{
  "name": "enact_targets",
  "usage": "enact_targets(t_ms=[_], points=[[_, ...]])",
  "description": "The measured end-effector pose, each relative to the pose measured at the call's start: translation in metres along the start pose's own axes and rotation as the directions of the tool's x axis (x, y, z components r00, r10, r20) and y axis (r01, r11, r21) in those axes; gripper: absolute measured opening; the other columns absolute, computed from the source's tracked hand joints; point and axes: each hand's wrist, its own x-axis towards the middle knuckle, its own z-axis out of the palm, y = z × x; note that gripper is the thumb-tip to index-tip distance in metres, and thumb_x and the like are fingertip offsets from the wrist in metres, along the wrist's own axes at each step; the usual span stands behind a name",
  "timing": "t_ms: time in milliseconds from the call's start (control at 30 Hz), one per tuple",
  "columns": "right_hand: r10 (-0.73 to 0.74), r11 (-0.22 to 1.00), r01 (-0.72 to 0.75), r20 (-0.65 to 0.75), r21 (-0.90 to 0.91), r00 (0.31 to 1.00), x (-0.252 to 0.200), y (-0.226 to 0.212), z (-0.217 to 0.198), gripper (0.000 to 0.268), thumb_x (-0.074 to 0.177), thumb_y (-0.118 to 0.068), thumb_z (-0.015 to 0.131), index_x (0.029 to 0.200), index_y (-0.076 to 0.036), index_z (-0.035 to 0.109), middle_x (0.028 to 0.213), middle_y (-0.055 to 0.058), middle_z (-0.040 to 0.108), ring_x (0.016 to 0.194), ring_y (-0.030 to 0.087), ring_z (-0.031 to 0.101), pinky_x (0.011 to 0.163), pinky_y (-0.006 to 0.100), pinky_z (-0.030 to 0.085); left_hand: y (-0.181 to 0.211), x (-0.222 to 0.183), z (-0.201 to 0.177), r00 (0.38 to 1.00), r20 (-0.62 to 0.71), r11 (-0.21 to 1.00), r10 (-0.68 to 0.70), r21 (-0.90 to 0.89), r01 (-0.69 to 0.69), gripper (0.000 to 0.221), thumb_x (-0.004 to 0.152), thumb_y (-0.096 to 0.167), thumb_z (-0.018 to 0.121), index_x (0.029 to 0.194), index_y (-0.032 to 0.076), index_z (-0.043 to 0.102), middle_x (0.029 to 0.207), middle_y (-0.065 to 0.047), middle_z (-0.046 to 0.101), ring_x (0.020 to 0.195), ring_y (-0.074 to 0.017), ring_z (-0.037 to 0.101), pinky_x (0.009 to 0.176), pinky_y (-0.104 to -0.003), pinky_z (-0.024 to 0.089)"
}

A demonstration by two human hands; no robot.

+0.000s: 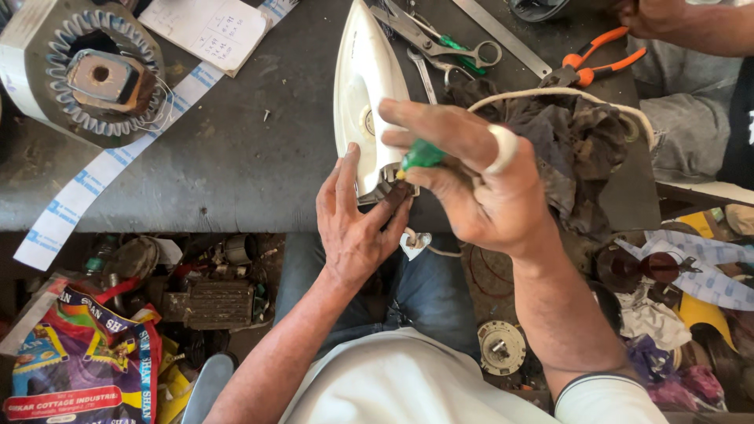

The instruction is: The person repairs a white electric iron by opening its casing with a screwdriver, adjusting internal wiring, and reassembling the unit. They then test the iron by pressing the temperature dial and handling the power cord and plug.

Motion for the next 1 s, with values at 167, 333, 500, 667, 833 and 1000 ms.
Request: enact_targets(t_ms=[167,333,500,667,833,1000], points=[[-0.058,0.998,0.058,-0.103,-0.008,0.993,-0.012,0.012,-0.002,0.05,0.105,-0.002,0.069,0.15,-0.018,0.053,0.135,0.016,0.068,0.114,0.022,0.076,0.091,0.032,0.065,-0.002,0.004,0.0,0.998,0.045,0.999,-0.036,-0.023,0.037,0.034,0.078,0.029,0.09,0.11,0.024,0.081,0.157,-0.025,0.038,0.143,-0.0493,0.041,0.115,-0.053,0.036],[-0.039,0.996,0.054,-0.204,0.067,0.978,-0.013,0.018,-0.011,0.054,0.112,-0.003,0.067,0.158,-0.016,0.04,0.138,0.019,0.065,0.115,0.026,0.075,0.098,0.035,0.066,-0.003,0.005,0.005,0.997,-0.019,0.995,-0.078,-0.07,0.076,0.035,0.081,0.031,0.091,0.113,0.021,0.08,0.157,-0.022,0.043,0.146,-0.0431,0.043,0.117,-0.05,0.037],[0.031,0.998,-0.018,-0.193,0.067,0.981,-0.012,0.017,-0.009,0.055,0.112,-0.003,0.068,0.157,-0.01,0.037,0.135,0.022,0.066,0.11,0.027,0.076,0.096,0.034,0.065,-0.006,0.004,0.006,0.985,-0.005,0.969,-0.172,-0.18,0.168,0.052,0.082,0.033,0.092,0.119,0.006,0.068,0.158,-0.022,0.045,0.146,-0.0395,0.048,0.117,-0.05,0.039],[0.018,0.999,-0.011,-0.171,0.046,0.985,-0.001,0.015,-0.004,0.054,0.112,-0.003,0.068,0.156,-0.008,0.037,0.135,0.024,0.065,0.113,0.028,0.074,0.097,0.035,0.067,0.0,0.01,0.005,0.983,0.033,0.981,-0.18,-0.068,0.182,0.052,0.076,0.03,0.089,0.122,0.013,0.072,0.155,-0.021,0.045,0.143,-0.04,0.048,0.114,-0.05,0.037],[-0.001,0.999,0.008,-0.15,0.04,0.989,0.008,0.018,-0.006,0.053,0.111,-0.004,0.069,0.154,-0.007,0.038,0.132,0.022,0.066,0.113,0.024,0.075,0.094,0.034,0.065,0.003,0.015,0.001,0.979,0.054,0.979,-0.195,-0.053,0.198,0.05,0.075,0.03,0.087,0.121,0.017,0.074,0.154,-0.017,0.046,0.143,-0.0386,0.046,0.113,-0.05,0.036],[-0.058,0.998,0.06,-0.132,0.011,0.99,0.013,0.024,-0.009,0.052,0.114,-0.002,0.069,0.157,-0.009,0.039,0.133,0.02,0.067,0.12,0.022,0.073,0.097,0.034,0.064,0.003,0.017,0.001,0.978,0.075,0.979,-0.196,-0.04,0.199,0.051,0.076,0.033,0.085,0.123,0.017,0.074,0.154,-0.016,0.044,0.145,-0.0372,0.045,0.112,-0.05,0.036]])
